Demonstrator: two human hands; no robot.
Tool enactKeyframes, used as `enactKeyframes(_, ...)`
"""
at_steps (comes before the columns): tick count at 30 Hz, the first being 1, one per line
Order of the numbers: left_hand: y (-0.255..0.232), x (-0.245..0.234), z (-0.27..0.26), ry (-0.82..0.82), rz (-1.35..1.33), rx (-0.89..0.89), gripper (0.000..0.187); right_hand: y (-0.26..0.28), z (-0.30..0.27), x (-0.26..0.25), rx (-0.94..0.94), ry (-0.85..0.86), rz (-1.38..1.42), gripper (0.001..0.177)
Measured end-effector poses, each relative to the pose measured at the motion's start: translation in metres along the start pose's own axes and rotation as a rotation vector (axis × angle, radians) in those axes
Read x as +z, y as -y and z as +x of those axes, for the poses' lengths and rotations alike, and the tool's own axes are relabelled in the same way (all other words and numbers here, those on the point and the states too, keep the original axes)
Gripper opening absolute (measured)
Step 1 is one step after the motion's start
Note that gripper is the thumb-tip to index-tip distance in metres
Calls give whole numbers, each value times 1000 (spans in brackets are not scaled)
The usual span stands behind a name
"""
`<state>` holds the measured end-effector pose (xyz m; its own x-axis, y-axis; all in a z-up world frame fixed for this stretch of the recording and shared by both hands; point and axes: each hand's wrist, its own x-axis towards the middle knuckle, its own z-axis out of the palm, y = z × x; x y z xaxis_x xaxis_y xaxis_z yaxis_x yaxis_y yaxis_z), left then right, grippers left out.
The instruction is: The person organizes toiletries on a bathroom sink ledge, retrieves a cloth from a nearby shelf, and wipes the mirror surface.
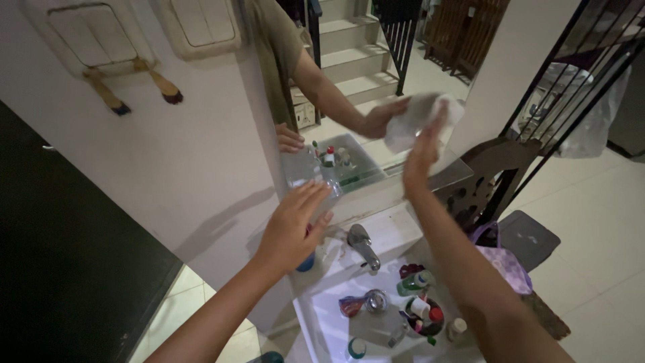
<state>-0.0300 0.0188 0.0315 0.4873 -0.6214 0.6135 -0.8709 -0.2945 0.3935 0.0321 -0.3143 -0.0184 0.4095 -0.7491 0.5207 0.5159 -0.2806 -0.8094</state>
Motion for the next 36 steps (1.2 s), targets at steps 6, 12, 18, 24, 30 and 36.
enactKeyframes(6, 5, 0, -3, -5, 27, -4, 44, -2, -44, 51, -330, 174, -125, 67)
enactKeyframes(12, 5, -4, -4, -12, 20, -31, 41, -1, -82, 84, -876, 585, -356, 55)
enactKeyframes(18, 3, -4, -8, -4, 23, -16, 37, 32, -61, 68, -1230, 1056, -831, 67)
enactKeyframes(24, 0, 1, -7, 7, -17, -16, 39, 55, -8, 53, -1291, 1060, -743, 57)
enactKeyframes(30, -4, 7, -9, 54, 8, -20, 40, 56, 47, 19, -1157, 708, -671, 44)
enactKeyframes(36, -5, 10, -10, 66, 48, 20, 42, 47, 80, -13, -816, 309, -750, 61)
